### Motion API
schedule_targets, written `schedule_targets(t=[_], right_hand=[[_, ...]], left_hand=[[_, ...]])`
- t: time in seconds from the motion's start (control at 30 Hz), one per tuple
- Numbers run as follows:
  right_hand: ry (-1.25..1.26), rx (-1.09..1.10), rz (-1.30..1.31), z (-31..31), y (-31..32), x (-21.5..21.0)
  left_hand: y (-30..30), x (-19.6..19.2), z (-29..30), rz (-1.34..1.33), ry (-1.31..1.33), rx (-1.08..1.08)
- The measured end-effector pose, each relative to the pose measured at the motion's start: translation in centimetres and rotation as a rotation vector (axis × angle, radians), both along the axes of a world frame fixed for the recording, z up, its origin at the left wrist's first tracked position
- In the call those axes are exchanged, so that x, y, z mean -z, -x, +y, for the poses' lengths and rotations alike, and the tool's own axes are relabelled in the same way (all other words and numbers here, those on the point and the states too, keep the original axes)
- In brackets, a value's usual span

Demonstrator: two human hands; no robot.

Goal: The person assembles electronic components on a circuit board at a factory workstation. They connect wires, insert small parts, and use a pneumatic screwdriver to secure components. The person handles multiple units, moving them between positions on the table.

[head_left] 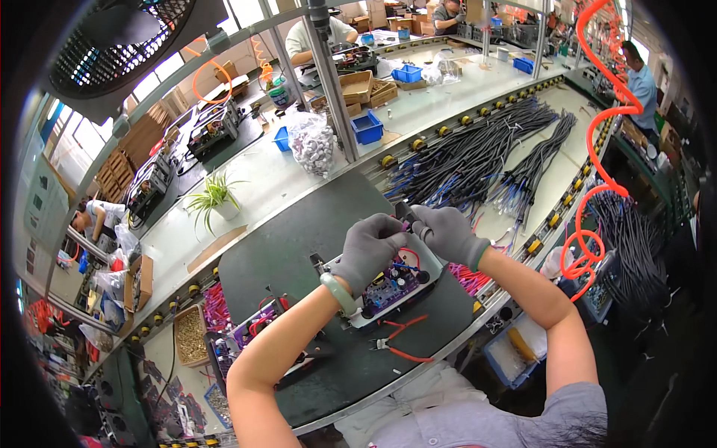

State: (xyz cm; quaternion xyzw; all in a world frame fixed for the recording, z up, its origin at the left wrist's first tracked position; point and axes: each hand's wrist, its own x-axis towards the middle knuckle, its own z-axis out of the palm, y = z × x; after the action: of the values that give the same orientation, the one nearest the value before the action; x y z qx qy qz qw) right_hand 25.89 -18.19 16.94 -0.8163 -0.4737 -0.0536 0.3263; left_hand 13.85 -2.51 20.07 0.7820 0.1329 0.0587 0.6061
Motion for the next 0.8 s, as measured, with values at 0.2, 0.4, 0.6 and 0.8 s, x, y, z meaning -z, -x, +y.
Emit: schedule_targets(t=[0.2,0.4,0.6,0.8], right_hand=[[0.092,-0.014,0.022,0.0,-0.3,-0.1],[0.054,0.005,0.004,-0.1,-0.4,0.7],[0.042,0.019,0.046,-0.2,-0.2,0.3],[0.021,0.019,0.068,0.0,-0.2,0.5]], left_hand=[[-2.5,-0.5,2.5,0.322,-0.378,0.236],[-2.6,1.5,2.9,0.159,-0.575,0.222],[-1.1,1.4,1.8,0.169,-0.496,0.09],[-2.3,-0.2,2.8,0.161,-0.5,0.241]])
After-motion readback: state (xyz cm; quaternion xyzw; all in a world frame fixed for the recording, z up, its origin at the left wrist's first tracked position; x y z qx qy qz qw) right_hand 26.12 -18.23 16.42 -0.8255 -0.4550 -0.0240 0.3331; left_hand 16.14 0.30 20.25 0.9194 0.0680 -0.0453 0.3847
